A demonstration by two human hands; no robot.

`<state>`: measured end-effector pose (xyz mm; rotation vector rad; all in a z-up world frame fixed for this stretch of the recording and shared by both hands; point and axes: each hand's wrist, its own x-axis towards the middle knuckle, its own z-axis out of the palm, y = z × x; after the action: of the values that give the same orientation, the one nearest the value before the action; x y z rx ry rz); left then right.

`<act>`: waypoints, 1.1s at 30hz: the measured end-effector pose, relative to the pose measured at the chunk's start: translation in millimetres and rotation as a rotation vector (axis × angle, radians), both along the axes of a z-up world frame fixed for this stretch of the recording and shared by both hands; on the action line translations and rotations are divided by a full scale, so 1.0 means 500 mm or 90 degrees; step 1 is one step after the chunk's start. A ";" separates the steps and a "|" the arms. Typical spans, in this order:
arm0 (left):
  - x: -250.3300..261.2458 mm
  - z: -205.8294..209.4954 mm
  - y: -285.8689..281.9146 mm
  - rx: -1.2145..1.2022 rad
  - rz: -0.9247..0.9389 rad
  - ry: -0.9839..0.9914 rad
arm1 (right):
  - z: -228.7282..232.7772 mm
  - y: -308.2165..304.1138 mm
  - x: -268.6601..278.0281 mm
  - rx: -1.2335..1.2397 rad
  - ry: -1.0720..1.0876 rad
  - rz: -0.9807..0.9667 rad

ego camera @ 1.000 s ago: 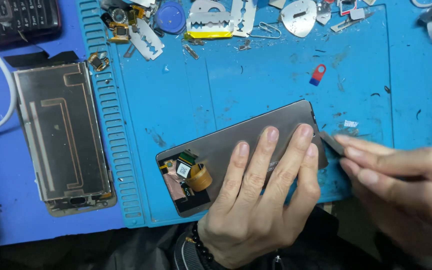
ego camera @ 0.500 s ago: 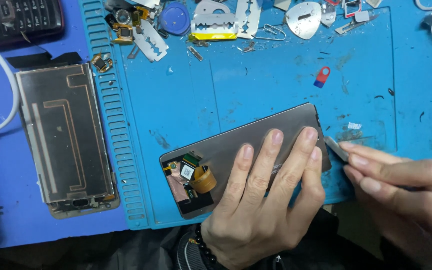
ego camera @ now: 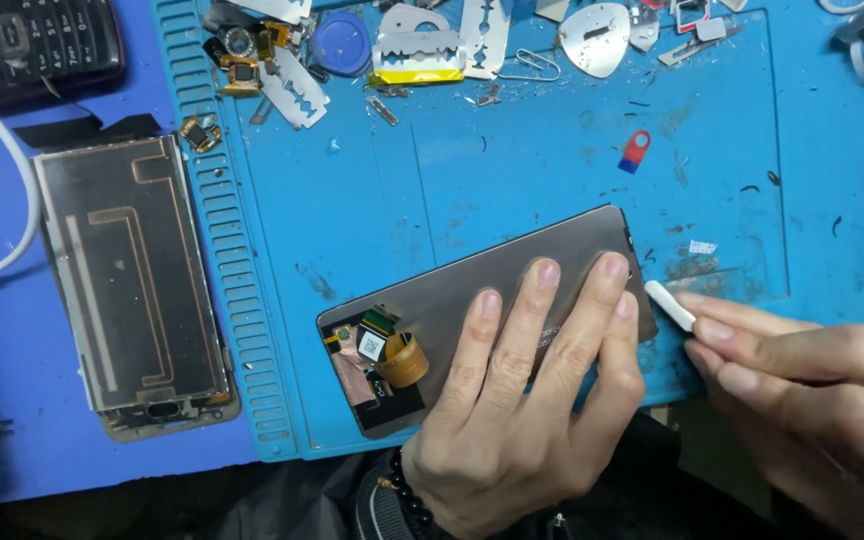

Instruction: The person holds a phone back cover on a blue repair mat and pries along its edges with a thin blade, scraping off old adhesive residue. They rotate the cover and continue prying and scraping along different sides, occasionally picking debris away by hand.

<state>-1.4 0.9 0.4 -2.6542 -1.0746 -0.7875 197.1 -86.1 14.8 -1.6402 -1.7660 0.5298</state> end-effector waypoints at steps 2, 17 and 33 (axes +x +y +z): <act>0.001 0.000 -0.004 0.006 0.001 0.003 | 0.004 0.009 0.003 -0.026 0.013 -0.021; 0.000 0.001 -0.005 -0.012 -0.018 0.025 | 0.015 0.019 0.022 -0.050 -0.027 0.077; -0.001 0.003 -0.003 -0.018 -0.010 -0.008 | 0.024 0.052 -0.019 -0.012 -0.016 -0.030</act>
<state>-2.1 -0.7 1.8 -2.6888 -1.0765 -0.7982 187.8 -59.9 26.6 -1.7029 -1.7410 0.5076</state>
